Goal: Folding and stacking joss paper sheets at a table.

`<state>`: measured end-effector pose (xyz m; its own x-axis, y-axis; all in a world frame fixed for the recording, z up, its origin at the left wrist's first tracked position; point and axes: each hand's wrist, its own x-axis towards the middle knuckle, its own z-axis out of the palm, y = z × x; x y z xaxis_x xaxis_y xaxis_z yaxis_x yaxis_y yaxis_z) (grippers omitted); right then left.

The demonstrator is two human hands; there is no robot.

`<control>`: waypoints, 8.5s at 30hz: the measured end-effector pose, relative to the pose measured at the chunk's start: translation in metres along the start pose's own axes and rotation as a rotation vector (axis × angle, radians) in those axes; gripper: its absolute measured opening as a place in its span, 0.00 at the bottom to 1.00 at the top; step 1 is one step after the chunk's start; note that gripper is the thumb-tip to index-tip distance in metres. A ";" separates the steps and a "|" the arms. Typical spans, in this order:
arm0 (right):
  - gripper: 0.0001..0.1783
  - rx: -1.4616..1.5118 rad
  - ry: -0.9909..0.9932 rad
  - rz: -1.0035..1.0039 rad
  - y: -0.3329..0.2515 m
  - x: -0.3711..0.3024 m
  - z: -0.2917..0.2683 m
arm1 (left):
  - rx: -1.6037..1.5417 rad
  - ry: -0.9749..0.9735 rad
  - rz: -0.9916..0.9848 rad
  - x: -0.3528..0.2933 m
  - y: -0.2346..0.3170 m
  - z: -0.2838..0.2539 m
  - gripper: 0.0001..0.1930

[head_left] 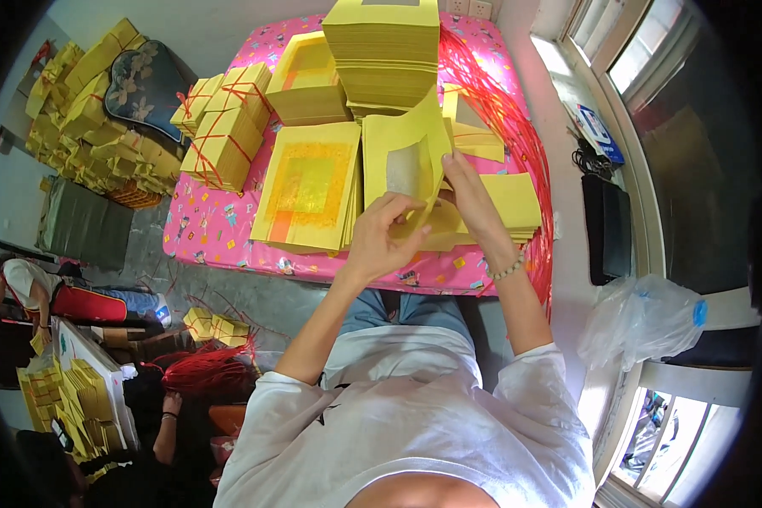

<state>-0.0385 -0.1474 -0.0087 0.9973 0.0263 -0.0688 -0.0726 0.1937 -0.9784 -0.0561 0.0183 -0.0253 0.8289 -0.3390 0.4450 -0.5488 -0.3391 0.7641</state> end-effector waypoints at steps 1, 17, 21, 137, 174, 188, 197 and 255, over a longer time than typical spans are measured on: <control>0.29 -0.114 -0.002 -0.068 -0.003 -0.003 0.003 | -0.019 -0.070 0.038 0.001 0.001 -0.003 0.13; 0.25 -0.357 -0.090 -0.362 0.038 0.007 0.005 | -0.783 0.024 -0.552 0.032 -0.008 0.007 0.16; 0.25 -0.270 -0.067 -0.337 0.044 0.008 0.005 | -0.840 0.141 -0.479 0.027 -0.011 0.018 0.14; 0.28 0.065 -0.033 -0.201 0.043 0.000 0.000 | -0.840 0.081 -0.602 0.026 -0.012 0.027 0.13; 0.22 -0.084 -0.031 -0.359 0.009 0.017 -0.025 | -0.735 0.200 -0.420 0.041 -0.050 -0.014 0.21; 0.19 0.030 -0.148 -0.255 -0.013 -0.010 -0.033 | -0.999 -0.074 -0.628 0.036 -0.033 -0.055 0.15; 0.26 -0.402 -0.155 -0.484 -0.024 -0.026 -0.041 | -1.333 -0.088 -0.776 0.028 -0.025 -0.063 0.16; 0.19 -0.150 -0.081 -0.529 0.012 0.049 -0.013 | -0.651 0.142 -0.100 0.072 -0.049 0.014 0.20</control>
<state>0.0091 -0.1562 -0.0266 0.8929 0.0399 0.4486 0.4460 0.0591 -0.8931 0.0294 -0.0013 -0.0373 0.9028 -0.1997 0.3810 -0.3287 0.2511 0.9105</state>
